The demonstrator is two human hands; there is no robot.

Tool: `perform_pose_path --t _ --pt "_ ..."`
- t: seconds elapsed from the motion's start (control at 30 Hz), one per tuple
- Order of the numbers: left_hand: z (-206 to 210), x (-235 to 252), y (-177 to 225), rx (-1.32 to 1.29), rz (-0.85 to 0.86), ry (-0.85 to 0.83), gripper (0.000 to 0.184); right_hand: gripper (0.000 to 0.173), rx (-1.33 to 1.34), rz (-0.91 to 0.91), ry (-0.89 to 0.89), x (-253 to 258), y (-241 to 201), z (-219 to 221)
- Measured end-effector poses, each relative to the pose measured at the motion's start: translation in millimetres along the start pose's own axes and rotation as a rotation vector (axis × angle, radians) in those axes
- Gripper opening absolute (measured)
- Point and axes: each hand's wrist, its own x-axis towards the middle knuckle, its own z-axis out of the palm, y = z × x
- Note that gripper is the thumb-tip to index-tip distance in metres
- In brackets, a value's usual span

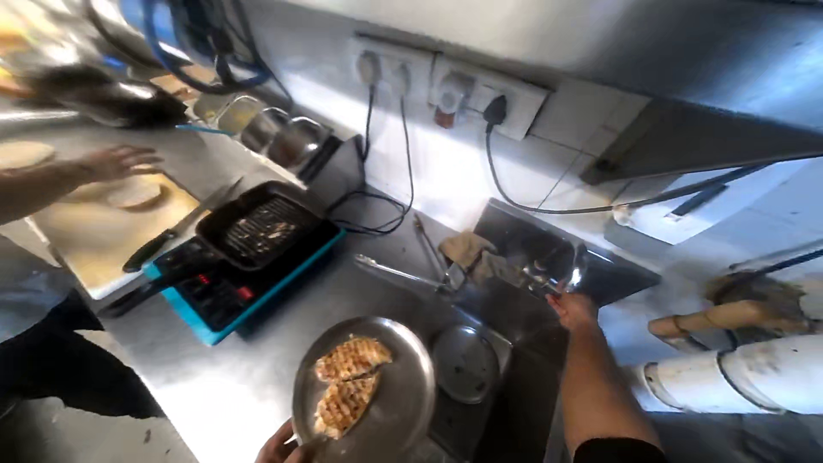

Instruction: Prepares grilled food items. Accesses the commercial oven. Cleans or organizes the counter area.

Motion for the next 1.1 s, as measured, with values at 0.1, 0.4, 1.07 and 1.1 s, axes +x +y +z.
perform_pose_path --t 0.1,0.4,1.07,1.1 --pt "72.9 36.9 17.9 -0.055 0.000 -0.098 0.030 0.045 0.110 -0.072 -0.082 1.7 5.4 -14.1" --pt "240.0 120.2 32.2 -0.059 -0.089 -0.295 0.025 0.042 -0.117 -0.331 -0.069 0.1 15.8 -25.1" --pt "246.5 143.6 31.3 0.022 -0.064 -0.361 0.027 0.045 -0.237 -0.038 -0.070 14.8 -1.5 -19.4" --pt "244.2 141.9 30.8 0.031 -0.064 -0.357 0.027 0.046 -0.284 -0.041 -0.058 11.1 -3.5 -20.2"
